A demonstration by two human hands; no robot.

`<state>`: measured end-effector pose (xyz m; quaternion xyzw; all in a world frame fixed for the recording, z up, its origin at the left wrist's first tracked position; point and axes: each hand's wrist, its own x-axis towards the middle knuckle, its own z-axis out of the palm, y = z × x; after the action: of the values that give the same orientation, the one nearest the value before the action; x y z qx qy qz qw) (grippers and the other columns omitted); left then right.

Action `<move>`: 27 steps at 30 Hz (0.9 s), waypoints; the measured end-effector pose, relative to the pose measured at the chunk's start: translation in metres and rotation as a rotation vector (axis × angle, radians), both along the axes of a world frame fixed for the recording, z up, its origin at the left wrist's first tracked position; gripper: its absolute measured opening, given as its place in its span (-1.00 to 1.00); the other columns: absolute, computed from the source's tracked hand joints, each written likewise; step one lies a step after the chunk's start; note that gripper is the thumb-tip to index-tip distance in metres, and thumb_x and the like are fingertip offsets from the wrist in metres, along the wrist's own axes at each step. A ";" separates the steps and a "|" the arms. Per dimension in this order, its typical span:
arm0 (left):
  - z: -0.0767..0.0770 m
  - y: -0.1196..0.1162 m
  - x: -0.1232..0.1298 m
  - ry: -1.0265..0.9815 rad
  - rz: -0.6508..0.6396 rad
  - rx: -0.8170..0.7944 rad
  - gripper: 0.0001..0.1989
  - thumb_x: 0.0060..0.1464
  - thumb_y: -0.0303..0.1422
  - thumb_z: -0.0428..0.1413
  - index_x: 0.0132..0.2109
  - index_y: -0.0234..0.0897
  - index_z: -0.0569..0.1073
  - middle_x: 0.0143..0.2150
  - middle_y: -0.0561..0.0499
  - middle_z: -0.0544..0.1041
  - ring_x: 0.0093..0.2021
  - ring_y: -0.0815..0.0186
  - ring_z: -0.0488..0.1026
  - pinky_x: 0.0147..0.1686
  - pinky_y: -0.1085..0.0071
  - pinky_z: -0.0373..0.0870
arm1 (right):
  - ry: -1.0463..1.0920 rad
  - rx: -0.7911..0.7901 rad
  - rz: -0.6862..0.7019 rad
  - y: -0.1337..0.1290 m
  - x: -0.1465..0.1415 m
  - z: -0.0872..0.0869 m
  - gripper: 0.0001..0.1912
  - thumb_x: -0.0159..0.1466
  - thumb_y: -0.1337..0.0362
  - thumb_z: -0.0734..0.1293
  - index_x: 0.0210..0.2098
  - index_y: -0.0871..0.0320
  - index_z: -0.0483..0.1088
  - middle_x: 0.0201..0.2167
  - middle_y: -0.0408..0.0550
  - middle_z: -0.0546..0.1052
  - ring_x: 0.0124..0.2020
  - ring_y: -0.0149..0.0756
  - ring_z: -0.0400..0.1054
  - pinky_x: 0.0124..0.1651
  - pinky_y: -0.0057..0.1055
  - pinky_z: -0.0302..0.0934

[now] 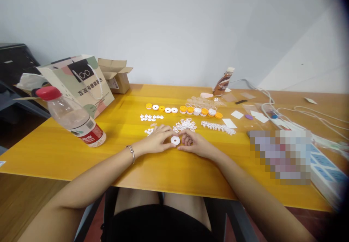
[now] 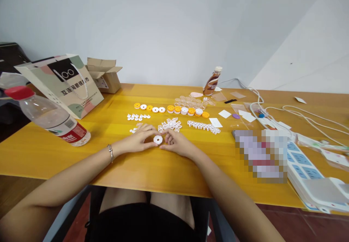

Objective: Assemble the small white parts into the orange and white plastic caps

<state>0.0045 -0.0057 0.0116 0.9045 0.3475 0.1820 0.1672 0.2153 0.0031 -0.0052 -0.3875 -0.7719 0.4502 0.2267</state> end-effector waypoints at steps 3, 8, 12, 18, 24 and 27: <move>-0.001 -0.001 0.001 0.027 -0.010 0.006 -0.68 0.07 -0.17 -0.02 -0.03 -0.13 0.31 -0.15 -0.01 0.34 -0.11 0.23 0.20 -0.09 0.27 0.08 | 0.005 -0.005 -0.002 0.000 0.000 -0.001 -0.57 0.02 0.13 0.36 -0.17 0.12 0.20 -0.47 -0.22 0.30 -0.54 -0.52 0.14 -0.45 -0.50 0.12; -0.002 0.000 0.002 0.068 -0.001 0.012 -0.70 0.07 -0.19 -0.02 -0.05 -0.13 0.32 -0.14 -0.01 0.34 -0.11 0.22 0.20 -0.09 0.25 0.05 | 0.000 -0.005 -0.001 0.001 0.000 -0.001 -0.57 0.02 0.15 0.36 -0.17 0.13 0.20 -0.47 -0.22 0.29 -0.53 -0.52 0.15 -0.45 -0.50 0.11; -0.003 0.000 0.002 0.068 0.015 0.019 -0.70 0.06 -0.17 -0.02 -0.06 -0.13 0.33 -0.16 0.00 0.35 -0.12 0.23 0.21 -0.07 0.24 0.03 | -0.006 -0.003 -0.005 0.001 0.000 -0.001 -0.57 0.02 0.15 0.36 -0.16 0.13 0.19 -0.46 -0.21 0.29 -0.53 -0.51 0.15 -0.44 -0.50 0.12; 0.002 0.005 -0.003 0.047 0.051 0.074 -0.61 0.02 -0.07 -0.01 -0.05 -0.13 0.34 -0.15 0.00 0.36 -0.12 0.24 0.23 -0.10 0.28 0.08 | -0.004 -0.005 -0.005 0.000 0.000 -0.001 -0.57 0.02 0.14 0.35 -0.17 0.13 0.19 -0.47 -0.21 0.29 -0.54 -0.52 0.14 -0.45 -0.50 0.11; 0.013 0.035 -0.045 0.164 0.460 0.264 -0.76 0.12 -0.29 -0.10 -0.22 -0.26 0.43 -0.23 -0.06 0.43 -0.18 0.24 0.33 -0.23 0.35 0.15 | -0.006 -0.016 -0.044 -0.001 -0.002 0.001 -0.59 0.00 0.17 0.37 -0.21 0.14 0.20 -0.47 -0.22 0.28 -0.54 -0.52 0.15 -0.46 -0.51 0.12; 0.014 0.046 -0.064 0.308 0.491 0.232 -0.77 0.09 -0.33 -0.09 -0.30 -0.25 0.46 -0.30 -0.04 0.47 -0.30 0.28 0.37 -0.33 0.40 0.15 | -0.006 -0.016 -0.042 -0.002 -0.002 0.001 -0.62 0.01 0.17 0.36 -0.23 0.14 0.21 -0.47 -0.21 0.28 -0.53 -0.51 0.16 -0.45 -0.50 0.13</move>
<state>-0.0595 0.0400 0.0251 0.8236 0.5536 0.1162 -0.0406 0.2129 0.0014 -0.0042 -0.4066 -0.7607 0.4503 0.2305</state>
